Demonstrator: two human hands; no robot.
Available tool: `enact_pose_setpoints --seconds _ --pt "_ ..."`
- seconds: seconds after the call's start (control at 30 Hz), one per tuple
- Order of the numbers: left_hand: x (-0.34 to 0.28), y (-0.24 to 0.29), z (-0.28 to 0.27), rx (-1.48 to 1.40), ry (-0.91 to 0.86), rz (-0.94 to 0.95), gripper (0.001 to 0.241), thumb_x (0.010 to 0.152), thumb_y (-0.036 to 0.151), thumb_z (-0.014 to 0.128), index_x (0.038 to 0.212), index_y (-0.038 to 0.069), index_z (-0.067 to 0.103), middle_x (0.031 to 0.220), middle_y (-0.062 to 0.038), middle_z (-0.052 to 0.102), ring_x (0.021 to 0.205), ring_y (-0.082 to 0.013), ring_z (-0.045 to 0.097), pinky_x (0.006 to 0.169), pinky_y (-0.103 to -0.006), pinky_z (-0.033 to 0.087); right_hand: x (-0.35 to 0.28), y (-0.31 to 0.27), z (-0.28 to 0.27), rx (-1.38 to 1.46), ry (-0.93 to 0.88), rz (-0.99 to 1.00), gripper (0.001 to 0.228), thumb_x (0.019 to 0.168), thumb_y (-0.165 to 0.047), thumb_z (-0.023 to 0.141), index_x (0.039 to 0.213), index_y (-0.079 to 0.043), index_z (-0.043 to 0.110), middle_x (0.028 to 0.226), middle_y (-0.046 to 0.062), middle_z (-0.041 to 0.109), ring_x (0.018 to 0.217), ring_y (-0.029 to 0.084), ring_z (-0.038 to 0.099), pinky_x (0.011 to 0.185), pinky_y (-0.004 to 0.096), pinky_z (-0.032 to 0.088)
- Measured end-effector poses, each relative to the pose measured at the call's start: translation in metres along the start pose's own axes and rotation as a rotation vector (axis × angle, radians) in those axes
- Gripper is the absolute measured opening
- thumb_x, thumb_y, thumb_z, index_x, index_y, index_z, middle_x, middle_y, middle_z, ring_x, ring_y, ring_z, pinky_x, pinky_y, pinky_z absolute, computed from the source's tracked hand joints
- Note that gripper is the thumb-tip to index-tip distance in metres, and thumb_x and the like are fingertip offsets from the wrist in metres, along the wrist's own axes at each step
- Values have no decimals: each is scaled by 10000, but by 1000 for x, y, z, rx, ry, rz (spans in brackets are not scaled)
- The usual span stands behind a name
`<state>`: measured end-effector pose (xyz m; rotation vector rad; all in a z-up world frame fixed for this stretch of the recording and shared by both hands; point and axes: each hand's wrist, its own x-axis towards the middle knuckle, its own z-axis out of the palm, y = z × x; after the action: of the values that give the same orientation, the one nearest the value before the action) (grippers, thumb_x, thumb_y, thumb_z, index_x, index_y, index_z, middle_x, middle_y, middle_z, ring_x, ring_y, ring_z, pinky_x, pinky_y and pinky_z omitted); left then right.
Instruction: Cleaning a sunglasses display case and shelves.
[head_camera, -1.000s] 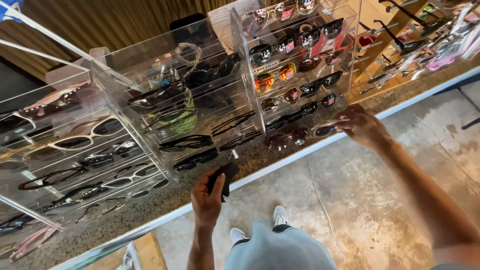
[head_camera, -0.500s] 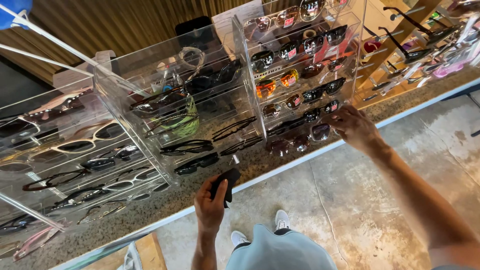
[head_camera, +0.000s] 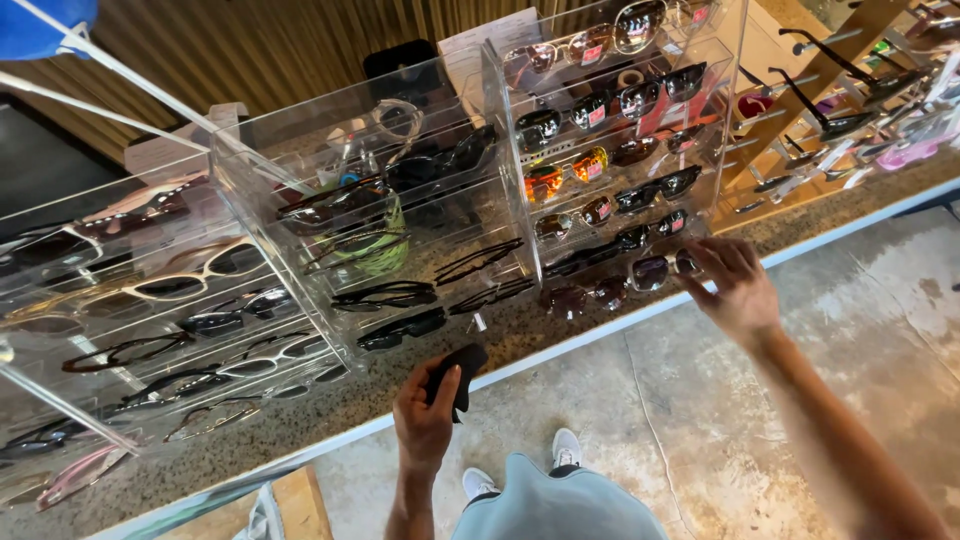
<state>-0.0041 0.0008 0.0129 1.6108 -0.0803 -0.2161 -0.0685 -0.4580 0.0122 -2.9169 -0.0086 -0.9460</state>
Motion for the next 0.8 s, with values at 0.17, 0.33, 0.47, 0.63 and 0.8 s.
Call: enact_pose_setpoints --seconds 0.17,0.33,0.47,0.63,0.8 --pt "-5 1 -7 -112 87 11 237 957 133 688 1144 -3 744 774 -5 720 598 -50 560 491 -224 419 49 -120 -31 303 184 -1 264 937 -66 783 1195 -83 729 1161 100 728 1074 277 681 916 404 561" --pt "-14 -13 -21 -113 140 42 199 972 119 693 1107 -18 745 737 -1 672 596 -52 541 495 -233 419 121 -229 -17 610 147 -249 271 895 -55 797 1158 -84 740 1077 73 724 945 260 678 810 388 543" --pt "-29 -4 -26 -204 163 58 177 976 87 687 1102 -23 746 790 11 693 639 -47 546 527 -235 444 171 -284 8 553 8 -407 252 904 -164 803 1130 -68 747 1098 79 722 990 269 636 858 401 539" --pt "-45 5 -43 -281 144 67 194 977 84 669 1118 -27 742 862 1 724 660 -50 542 561 -235 462 183 -306 57 350 -216 -523 334 853 -275 796 1085 -37 760 1069 78 730 1029 273 597 900 419 519" --pt "-59 0 -59 -280 217 45 231 979 97 666 1163 -13 753 921 -20 766 668 -45 554 569 -235 473 190 -307 66 248 -331 -480 166 887 -208 782 987 -76 797 979 22 751 994 232 591 904 385 529"
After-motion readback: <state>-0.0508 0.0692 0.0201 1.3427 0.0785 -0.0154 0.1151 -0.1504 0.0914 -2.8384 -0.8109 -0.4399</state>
